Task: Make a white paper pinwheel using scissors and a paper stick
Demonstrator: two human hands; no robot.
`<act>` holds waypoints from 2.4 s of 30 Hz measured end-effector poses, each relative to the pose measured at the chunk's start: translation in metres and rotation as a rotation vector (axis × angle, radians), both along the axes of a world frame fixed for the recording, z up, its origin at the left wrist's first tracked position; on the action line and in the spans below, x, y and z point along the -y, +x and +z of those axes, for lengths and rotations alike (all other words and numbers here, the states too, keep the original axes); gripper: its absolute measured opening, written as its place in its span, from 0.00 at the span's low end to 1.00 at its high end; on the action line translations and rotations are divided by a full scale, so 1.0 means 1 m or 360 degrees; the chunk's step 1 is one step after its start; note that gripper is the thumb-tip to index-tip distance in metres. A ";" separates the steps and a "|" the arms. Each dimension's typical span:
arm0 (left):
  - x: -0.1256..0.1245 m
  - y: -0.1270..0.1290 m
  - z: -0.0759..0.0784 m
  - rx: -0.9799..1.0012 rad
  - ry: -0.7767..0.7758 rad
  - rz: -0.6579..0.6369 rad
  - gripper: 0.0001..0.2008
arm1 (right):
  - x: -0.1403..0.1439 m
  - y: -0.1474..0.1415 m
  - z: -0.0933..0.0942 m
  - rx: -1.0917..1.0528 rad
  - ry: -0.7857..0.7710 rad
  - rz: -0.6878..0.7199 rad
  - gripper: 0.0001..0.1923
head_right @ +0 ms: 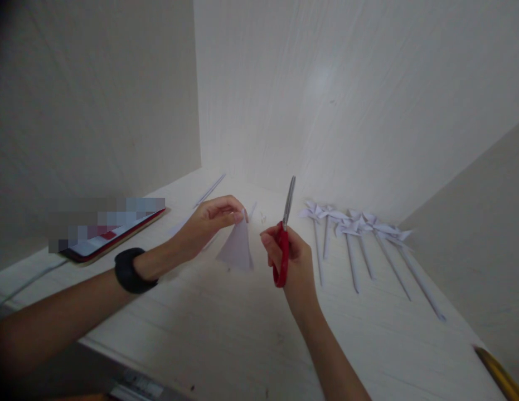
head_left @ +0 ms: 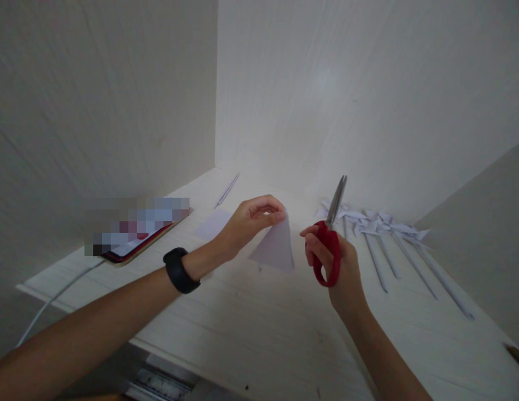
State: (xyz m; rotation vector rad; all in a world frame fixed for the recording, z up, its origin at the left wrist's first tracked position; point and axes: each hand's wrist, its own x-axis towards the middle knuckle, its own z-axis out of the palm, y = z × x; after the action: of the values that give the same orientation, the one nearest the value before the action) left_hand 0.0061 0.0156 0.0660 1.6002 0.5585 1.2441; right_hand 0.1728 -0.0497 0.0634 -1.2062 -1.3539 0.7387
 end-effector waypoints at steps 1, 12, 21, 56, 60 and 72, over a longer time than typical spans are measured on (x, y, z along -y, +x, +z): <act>0.000 0.000 0.001 -0.0091 0.0048 -0.0024 0.09 | 0.000 0.000 0.001 -0.0025 -0.0001 0.0006 0.12; 0.003 0.002 -0.001 -0.0761 0.0796 0.0035 0.05 | -0.007 0.004 -0.008 0.0130 -0.0195 0.0179 0.14; 0.016 -0.004 -0.003 -0.0534 0.1072 0.0587 0.04 | -0.005 0.004 -0.006 -0.0088 0.0100 -0.0148 0.11; -0.008 -0.007 0.012 0.0489 -0.0066 0.0256 0.13 | -0.001 -0.001 -0.008 -0.0319 -0.0090 0.0651 0.30; -0.010 -0.011 0.015 0.0523 -0.0054 0.0248 0.12 | 0.004 0.000 -0.006 -0.0149 -0.0324 0.0936 0.29; -0.012 -0.013 0.022 0.0626 -0.0031 0.0303 0.15 | 0.009 0.010 0.000 0.0247 -0.0383 0.1229 0.31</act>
State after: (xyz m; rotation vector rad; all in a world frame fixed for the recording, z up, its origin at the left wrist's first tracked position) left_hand -0.0066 0.0272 0.0878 1.2598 0.4754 1.6411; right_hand 0.1831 -0.0587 0.0633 -0.9120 -1.9288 1.3999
